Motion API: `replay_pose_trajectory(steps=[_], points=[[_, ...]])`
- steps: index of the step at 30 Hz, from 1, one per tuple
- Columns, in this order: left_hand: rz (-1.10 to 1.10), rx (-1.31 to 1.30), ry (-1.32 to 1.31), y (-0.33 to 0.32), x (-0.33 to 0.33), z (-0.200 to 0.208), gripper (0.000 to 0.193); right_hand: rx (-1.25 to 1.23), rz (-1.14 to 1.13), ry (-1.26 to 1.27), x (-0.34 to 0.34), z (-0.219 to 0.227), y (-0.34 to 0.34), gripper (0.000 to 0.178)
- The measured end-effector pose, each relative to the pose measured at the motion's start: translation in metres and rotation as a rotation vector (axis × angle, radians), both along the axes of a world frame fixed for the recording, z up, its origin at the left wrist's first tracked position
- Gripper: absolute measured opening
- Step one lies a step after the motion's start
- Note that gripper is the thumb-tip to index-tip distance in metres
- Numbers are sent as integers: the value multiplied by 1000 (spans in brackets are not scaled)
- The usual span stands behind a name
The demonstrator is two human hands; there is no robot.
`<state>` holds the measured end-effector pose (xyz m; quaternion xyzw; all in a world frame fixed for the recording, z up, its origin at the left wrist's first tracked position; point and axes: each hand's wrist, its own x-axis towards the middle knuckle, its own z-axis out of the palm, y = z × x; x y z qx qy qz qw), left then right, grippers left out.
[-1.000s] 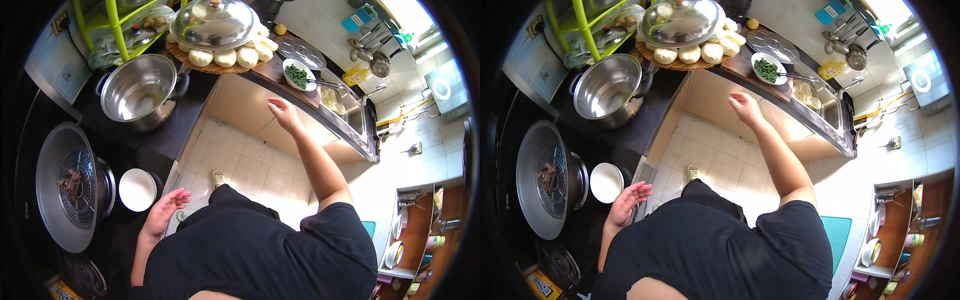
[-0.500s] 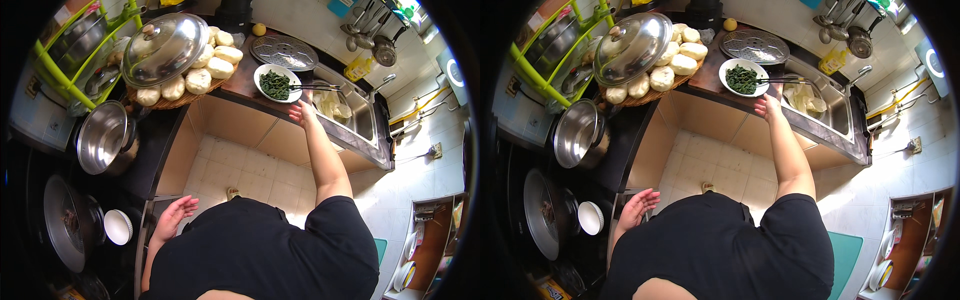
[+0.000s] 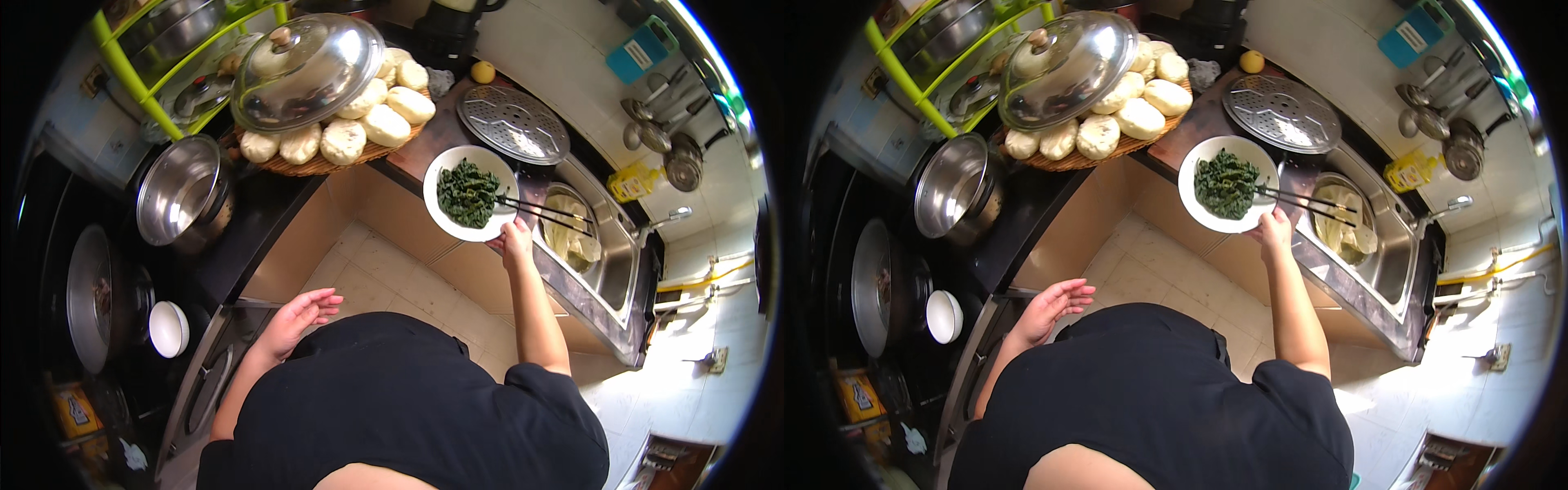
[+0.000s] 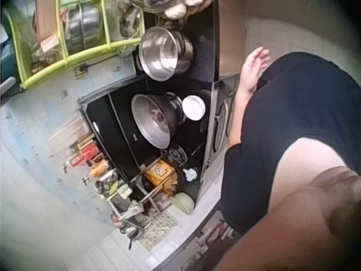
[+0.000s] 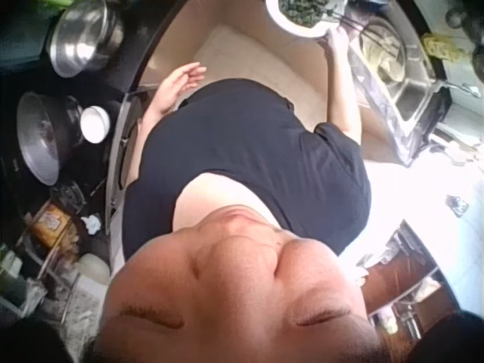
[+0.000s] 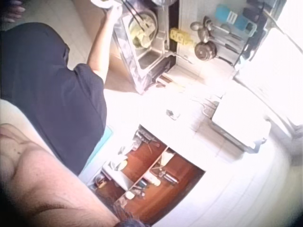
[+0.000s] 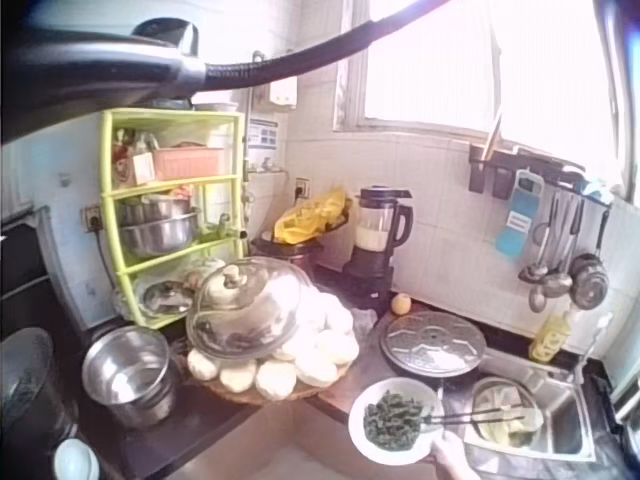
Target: The person mixes cooked green leafy vegetables in a white bowl using chopsticks. They then open a steamer pot on the stove, remove cooked meat pieces with chopsticks, and place them into a separate bowl.
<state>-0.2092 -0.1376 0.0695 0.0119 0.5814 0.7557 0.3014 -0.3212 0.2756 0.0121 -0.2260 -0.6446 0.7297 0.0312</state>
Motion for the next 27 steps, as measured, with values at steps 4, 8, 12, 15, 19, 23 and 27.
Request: replay_pose_trajectory(steps=[4,8,12,15,19,23,27], points=[[6,21,35,5,0,-2,43,-134,261,-18,33,20,-57,29],[154,203,24,-4,14,-3,59,-272,578,-58,52,41,-139,32],[620,166,1,-39,66,-8,49,-306,962,-22,61,47,-219,34],[945,249,-18,-64,118,-9,53,-279,1294,-32,60,61,-273,38],[1244,308,33,-88,179,-16,54,-256,1545,12,52,69,-338,64],[1327,356,95,-128,240,-36,49,-320,1474,224,59,80,-421,55],[1455,546,135,-173,283,-34,44,-256,1719,380,116,97,-507,16]])
